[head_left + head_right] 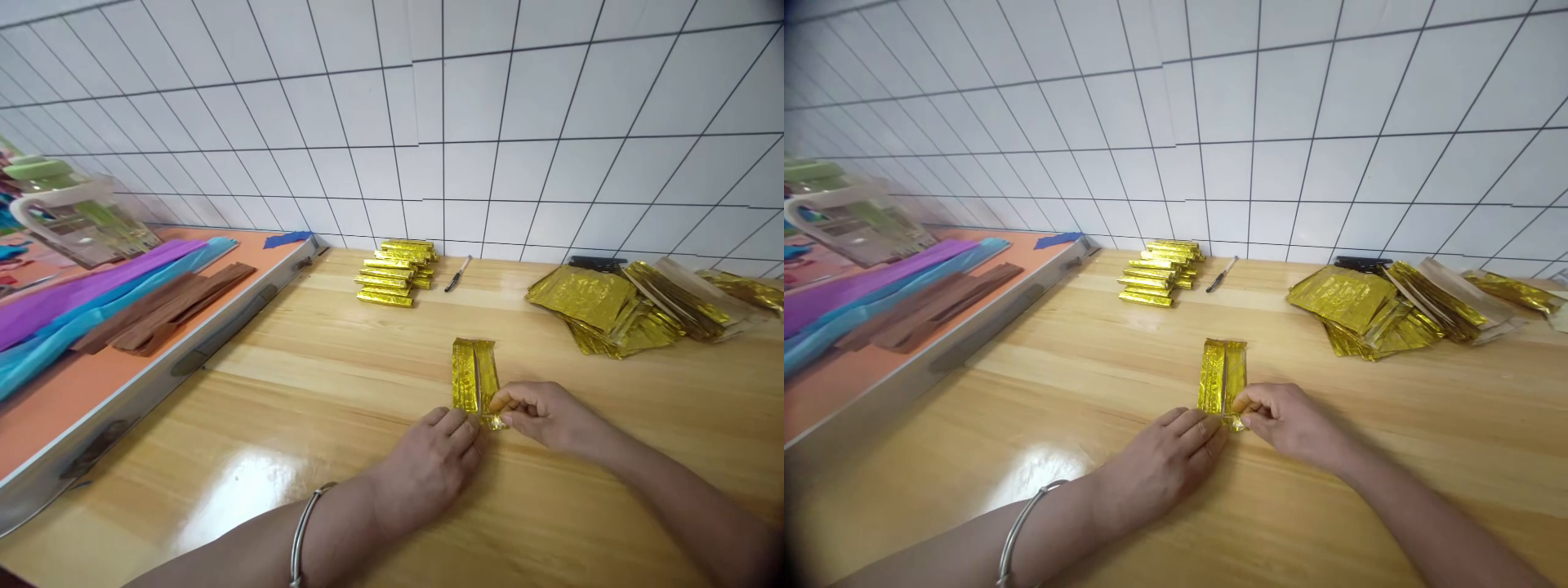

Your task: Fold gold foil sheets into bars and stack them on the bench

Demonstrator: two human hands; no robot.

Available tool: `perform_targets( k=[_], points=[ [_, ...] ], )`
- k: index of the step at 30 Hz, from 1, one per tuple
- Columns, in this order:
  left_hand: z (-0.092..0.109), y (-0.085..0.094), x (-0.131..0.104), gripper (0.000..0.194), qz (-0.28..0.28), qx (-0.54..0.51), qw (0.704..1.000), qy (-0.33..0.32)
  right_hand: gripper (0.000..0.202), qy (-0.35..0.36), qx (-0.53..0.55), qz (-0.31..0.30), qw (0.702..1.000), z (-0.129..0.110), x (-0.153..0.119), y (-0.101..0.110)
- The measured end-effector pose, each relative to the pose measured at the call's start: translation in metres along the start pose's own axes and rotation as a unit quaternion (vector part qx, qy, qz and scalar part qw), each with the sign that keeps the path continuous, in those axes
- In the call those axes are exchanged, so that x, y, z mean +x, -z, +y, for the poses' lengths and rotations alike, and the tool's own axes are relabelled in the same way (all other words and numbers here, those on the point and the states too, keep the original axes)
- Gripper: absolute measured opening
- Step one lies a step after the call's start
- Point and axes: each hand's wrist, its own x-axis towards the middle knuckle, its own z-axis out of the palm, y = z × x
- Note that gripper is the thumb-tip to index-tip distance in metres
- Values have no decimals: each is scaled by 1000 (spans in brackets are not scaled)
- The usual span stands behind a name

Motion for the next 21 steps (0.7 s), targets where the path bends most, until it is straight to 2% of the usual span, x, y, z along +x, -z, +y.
perform_targets(
  k=[5, 12, 21],
  points=[
    [-1, -2, -1, 30, -3, -4, 1000, 6, 15, -8, -8, 30, 999, 1, 2, -3],
    [-1, -1, 0, 33, -17, -11, 1000, 13, 8, -3, -9, 11, 1000, -4, 4, -3],
    [-1, 1, 3, 30, -41, 10, 999, 18, 7, 4, -173, 37, 984, -19, 1, -4]
  ],
)
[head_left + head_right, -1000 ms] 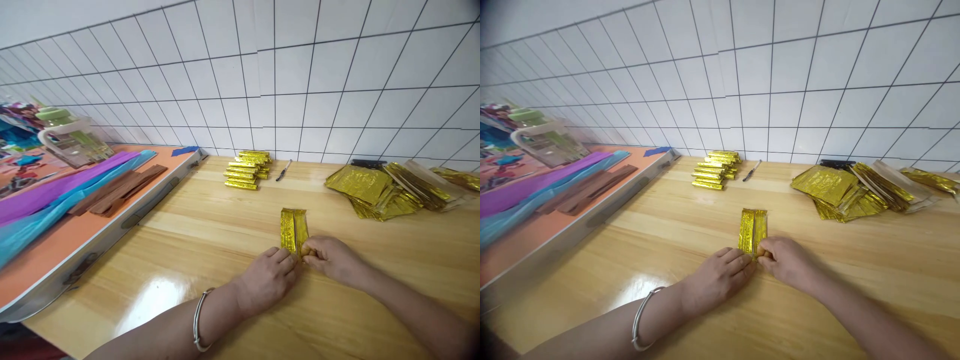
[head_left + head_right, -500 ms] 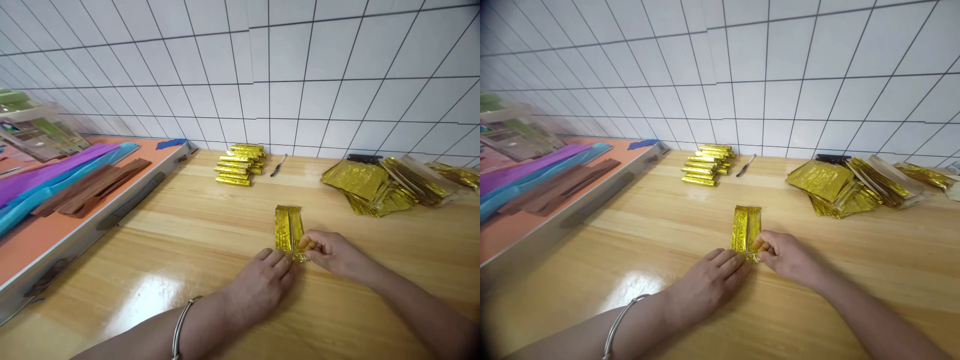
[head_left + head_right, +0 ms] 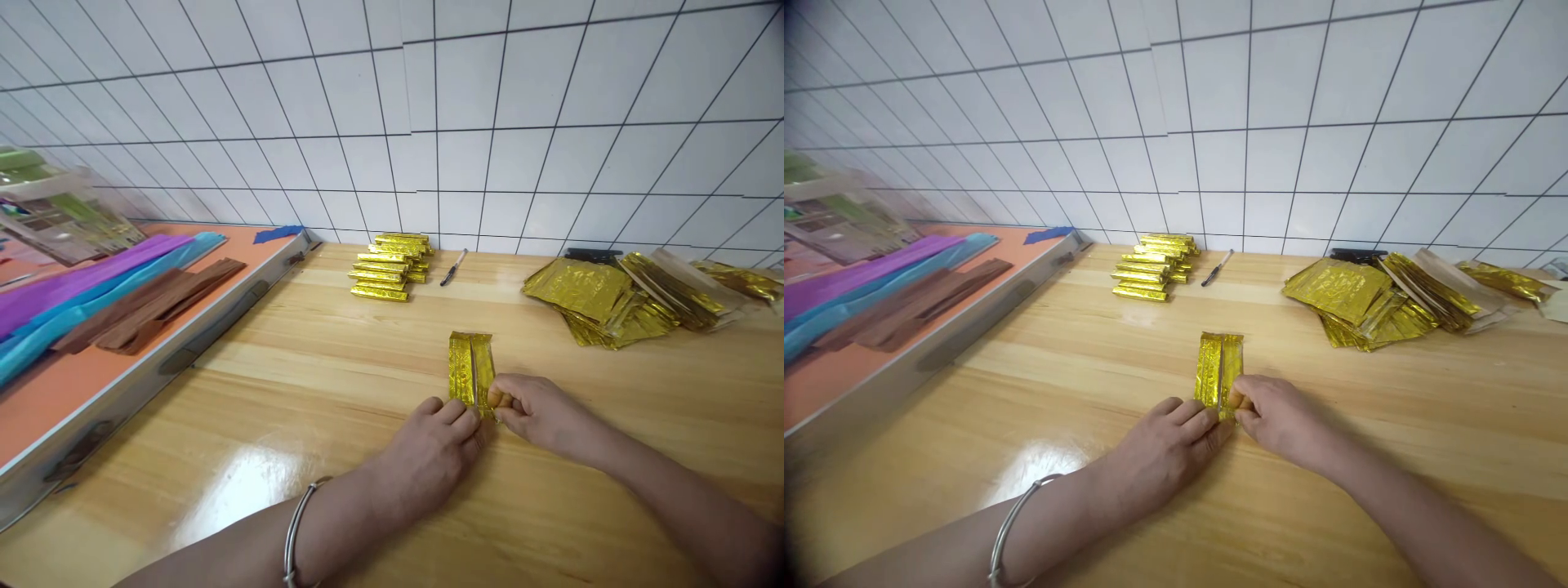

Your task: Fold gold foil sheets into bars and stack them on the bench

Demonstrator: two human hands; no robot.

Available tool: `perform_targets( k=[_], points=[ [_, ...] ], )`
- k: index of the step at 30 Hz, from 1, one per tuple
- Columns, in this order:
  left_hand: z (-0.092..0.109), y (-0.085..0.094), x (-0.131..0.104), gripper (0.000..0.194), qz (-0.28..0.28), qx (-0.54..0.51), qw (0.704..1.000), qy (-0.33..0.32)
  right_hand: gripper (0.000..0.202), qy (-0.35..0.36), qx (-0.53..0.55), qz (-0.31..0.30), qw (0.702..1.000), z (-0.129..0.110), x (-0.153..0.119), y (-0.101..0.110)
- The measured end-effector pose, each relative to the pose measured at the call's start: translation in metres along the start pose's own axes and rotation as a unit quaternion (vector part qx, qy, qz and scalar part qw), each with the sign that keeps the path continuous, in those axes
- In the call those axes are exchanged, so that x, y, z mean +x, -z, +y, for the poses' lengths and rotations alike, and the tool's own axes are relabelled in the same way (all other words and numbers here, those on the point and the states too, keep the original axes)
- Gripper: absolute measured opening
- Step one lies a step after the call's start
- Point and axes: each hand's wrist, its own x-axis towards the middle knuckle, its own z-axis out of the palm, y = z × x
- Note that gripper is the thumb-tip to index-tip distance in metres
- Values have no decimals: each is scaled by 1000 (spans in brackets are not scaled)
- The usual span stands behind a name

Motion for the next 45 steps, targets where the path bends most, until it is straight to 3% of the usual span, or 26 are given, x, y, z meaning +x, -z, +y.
perform_targets(
  k=[5, 12, 15, 19, 22, 31, 38, 45],
  points=[
    [0, 2, 0, 29, 6, -3, 1000, -1, 8, 7, -75, 8, 997, -6, -1, 3],
    [-1, 1, 1, 31, 5, -17, 1000, -3, 8, 19, -56, 11, 998, 0, -3, 2],
    [-1, 1, 1, 26, 2, -11, 1000, -3, 10, 4, 0, 27, 1000, 3, -7, 1],
    [0, 1, 1, 30, 14, -1, 1000, -2, 3, -33, 155, 94, 983, -3, -13, -1],
    [0, 1, 1, 29, 17, 2, 1000, -2, 9, -8, 224, 106, 969, -12, -14, -6],
    [5, 9, -10, 34, 0, 19, 1000, -15, 17, 61, 101, 124, 985, -5, -11, -17],
    [4, 4, -29, 43, 20, 38, 999, -24, 28, 191, 60, 87, 976, 4, -12, -14],
    [3, 2, -33, 42, 28, 37, 998, -29, 39, 214, -169, 49, 961, -8, -20, -21]
  ],
)
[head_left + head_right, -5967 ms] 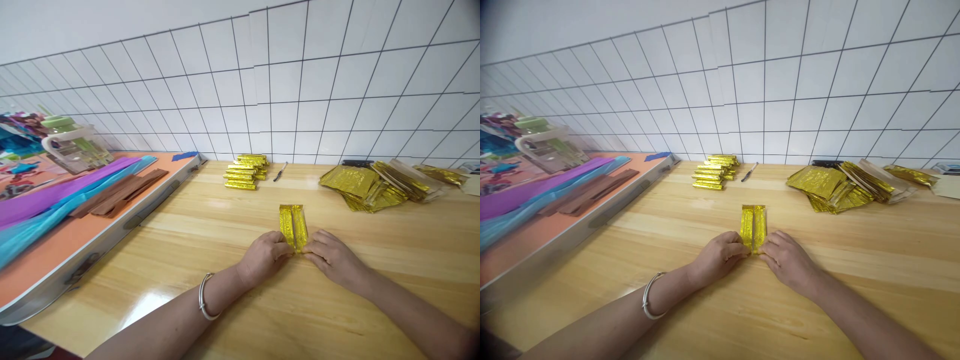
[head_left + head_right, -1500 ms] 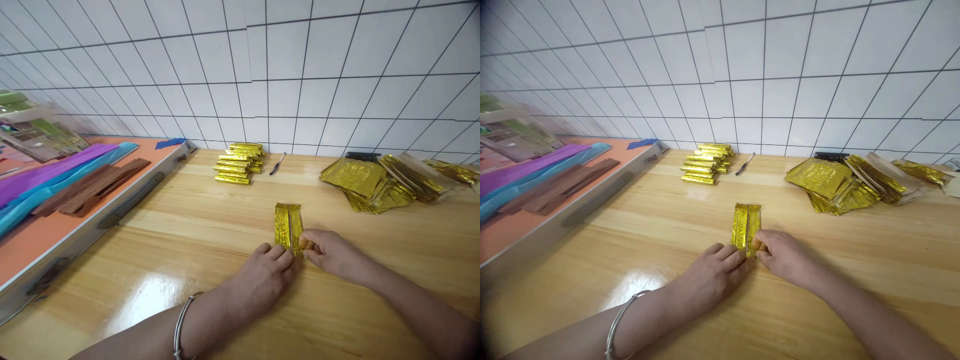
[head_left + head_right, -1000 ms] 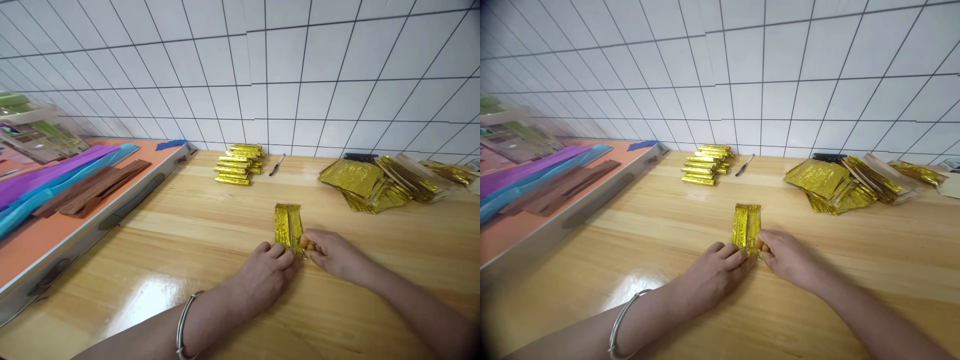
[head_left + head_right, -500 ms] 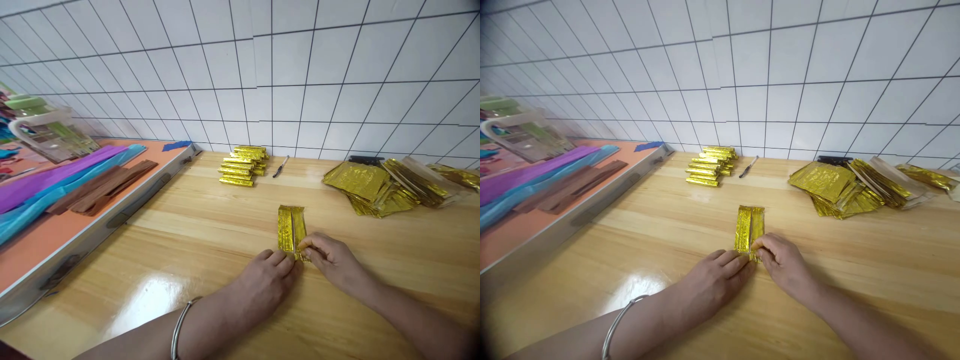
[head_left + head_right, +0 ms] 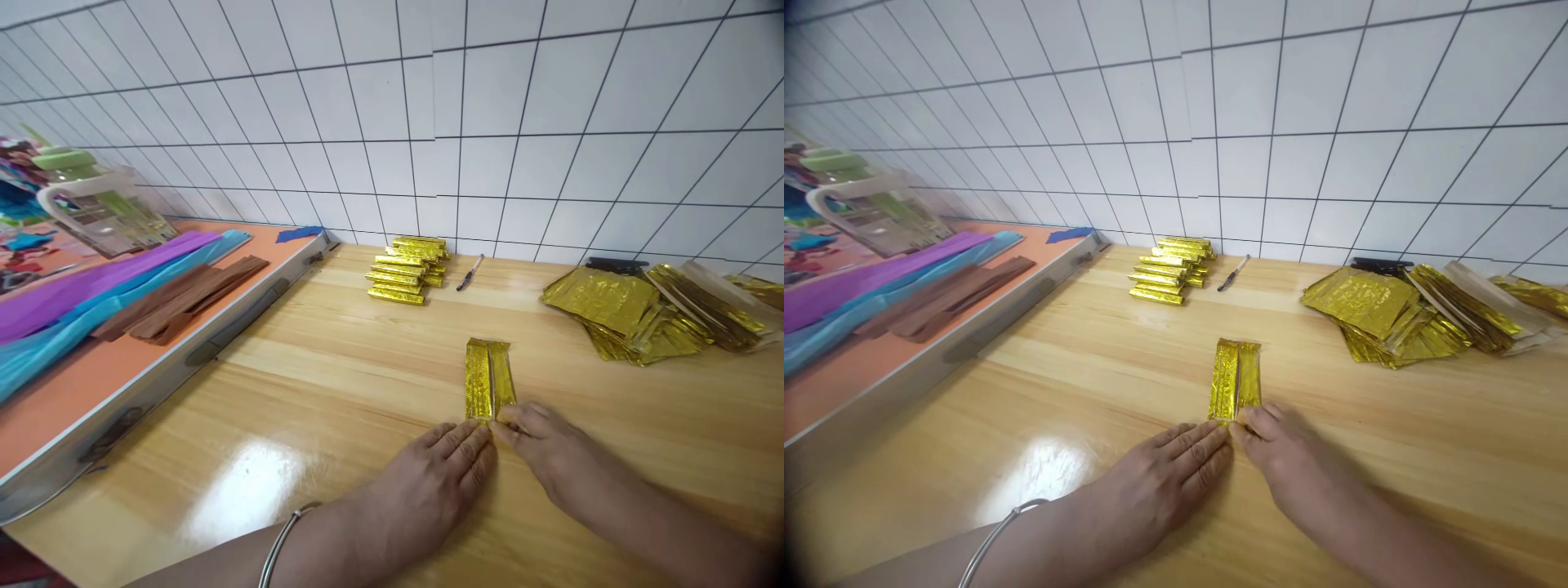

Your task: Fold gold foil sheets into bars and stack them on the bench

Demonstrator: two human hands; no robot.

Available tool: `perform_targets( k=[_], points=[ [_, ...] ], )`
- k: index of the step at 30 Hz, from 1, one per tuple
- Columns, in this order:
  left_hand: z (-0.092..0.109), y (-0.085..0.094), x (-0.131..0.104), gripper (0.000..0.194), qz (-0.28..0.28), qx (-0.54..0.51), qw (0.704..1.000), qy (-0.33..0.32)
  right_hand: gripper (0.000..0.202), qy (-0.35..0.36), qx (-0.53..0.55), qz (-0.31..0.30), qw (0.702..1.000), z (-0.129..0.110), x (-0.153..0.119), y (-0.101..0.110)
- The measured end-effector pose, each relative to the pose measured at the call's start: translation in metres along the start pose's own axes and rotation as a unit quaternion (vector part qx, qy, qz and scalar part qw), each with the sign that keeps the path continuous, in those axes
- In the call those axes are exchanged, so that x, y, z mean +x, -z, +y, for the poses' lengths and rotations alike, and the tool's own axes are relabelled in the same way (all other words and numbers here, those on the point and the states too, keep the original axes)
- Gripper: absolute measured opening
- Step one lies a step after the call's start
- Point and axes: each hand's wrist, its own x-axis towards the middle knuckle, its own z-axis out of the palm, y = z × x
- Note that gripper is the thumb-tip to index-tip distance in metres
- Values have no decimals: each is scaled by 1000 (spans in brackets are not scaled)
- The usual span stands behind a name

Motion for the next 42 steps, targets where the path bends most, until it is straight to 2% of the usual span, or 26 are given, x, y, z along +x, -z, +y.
perform_targets(
  k=[5, 13, 15, 17, 20, 22, 26, 29, 34, 42],
  points=[
    [6, 4, -7, 40, 15, 16, 1000, -15, 43, 22, -84, 19, 996, -9, -1, -1],
    [8, 10, -5, 37, 33, -21, 999, -21, 47, 42, -109, 30, 993, -6, -1, -5],
    [5, 10, -3, 36, 43, -63, 997, 10, 48, 42, -106, 28, 993, -6, 0, -4],
    [-2, 6, 0, 33, 57, -130, 986, 86, 50, 38, -96, 18, 994, -6, 0, -2],
    [-15, -2, 5, 20, 89, -226, 937, 249, 50, 33, -74, 2, 997, -6, 0, -1],
    [-21, -8, 10, 11, 113, -280, 906, 296, 50, 27, -58, -5, 998, -5, -1, -1],
    [-25, -16, 21, 6, 140, -342, 868, 332, 55, 4, -20, -20, 1000, -2, -1, -1],
    [-24, -17, 24, 9, 159, -346, 853, 358, 61, -6, 7, -18, 1000, -2, -1, 0],
    [-24, -18, 26, 5, 153, -340, 860, 347, 62, -7, 16, 6, 1000, -3, -2, -1],
    [-25, -16, 28, 8, 135, -334, 865, 348, 58, -17, 15, -13, 1000, -1, -2, -6]
  ],
)
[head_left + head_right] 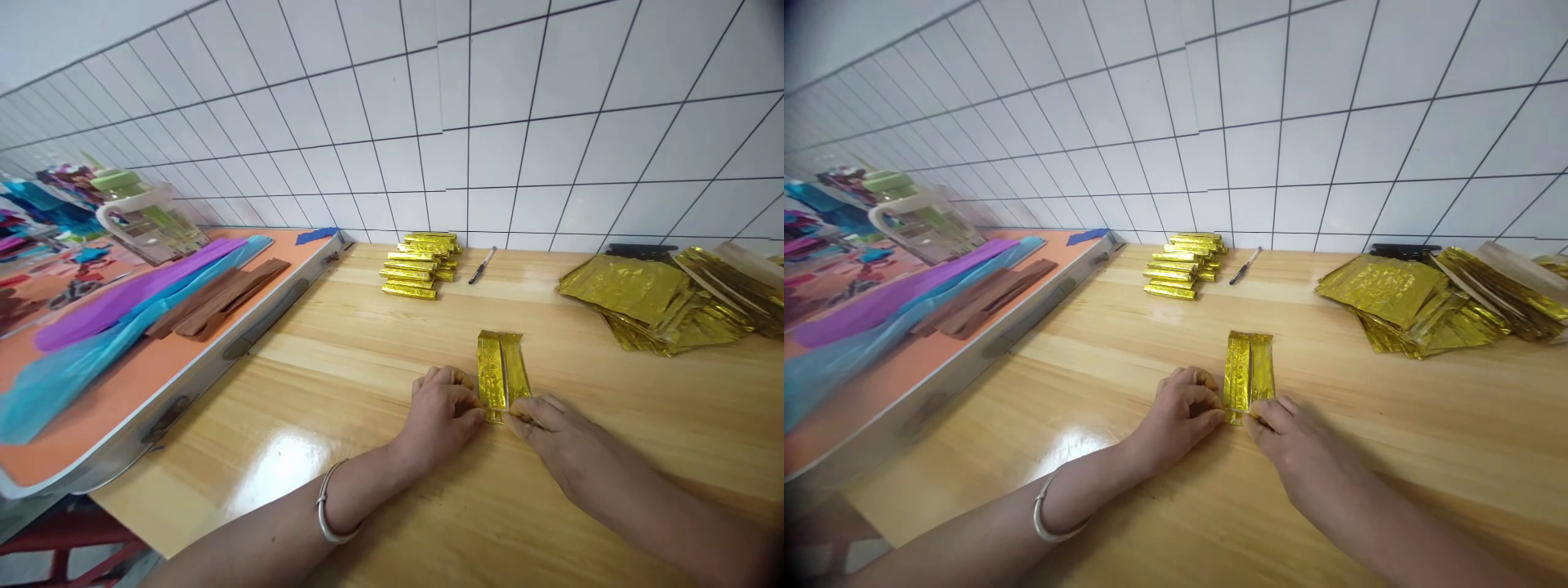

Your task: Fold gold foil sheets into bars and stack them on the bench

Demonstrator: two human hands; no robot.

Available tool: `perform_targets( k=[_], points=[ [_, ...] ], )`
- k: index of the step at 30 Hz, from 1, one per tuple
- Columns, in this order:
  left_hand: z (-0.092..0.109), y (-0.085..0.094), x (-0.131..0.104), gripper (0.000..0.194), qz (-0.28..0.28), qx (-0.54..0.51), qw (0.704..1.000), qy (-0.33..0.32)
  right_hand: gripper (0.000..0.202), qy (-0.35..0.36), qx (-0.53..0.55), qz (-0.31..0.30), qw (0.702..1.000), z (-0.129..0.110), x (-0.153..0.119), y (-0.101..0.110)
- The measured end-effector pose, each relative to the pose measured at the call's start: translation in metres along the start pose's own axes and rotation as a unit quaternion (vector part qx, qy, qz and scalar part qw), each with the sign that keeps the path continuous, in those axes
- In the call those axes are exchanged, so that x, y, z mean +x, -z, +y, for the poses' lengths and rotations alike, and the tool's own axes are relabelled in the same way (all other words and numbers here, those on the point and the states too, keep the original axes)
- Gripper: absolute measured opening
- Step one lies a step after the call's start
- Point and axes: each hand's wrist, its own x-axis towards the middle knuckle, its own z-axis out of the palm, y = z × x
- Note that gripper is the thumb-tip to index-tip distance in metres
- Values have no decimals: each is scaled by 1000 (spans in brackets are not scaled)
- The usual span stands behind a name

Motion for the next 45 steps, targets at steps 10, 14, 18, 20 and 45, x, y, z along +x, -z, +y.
perform_targets(
  k=[10, 14, 18, 20, 45],
  points=[
    [-1, 0, -2, 9, -18, 29, 999, -26, 59, 13, -6, 29, 999, -3, 0, 2],
    [0, -1, -2, 9, -10, 44, 999, -30, 57, 20, -22, 32, 999, -4, 0, 2],
    [0, -2, -2, 7, -9, 55, 998, -36, 58, 26, -31, 25, 999, -3, -1, 2],
    [0, -3, -2, 6, -9, 64, 997, -38, 59, 26, -34, 12, 999, -3, -1, 2],
    [23, 1, -55, 42, -44, 405, 857, -316, 56, 38, -60, 7, 997, 2, -6, -2]
  ],
)
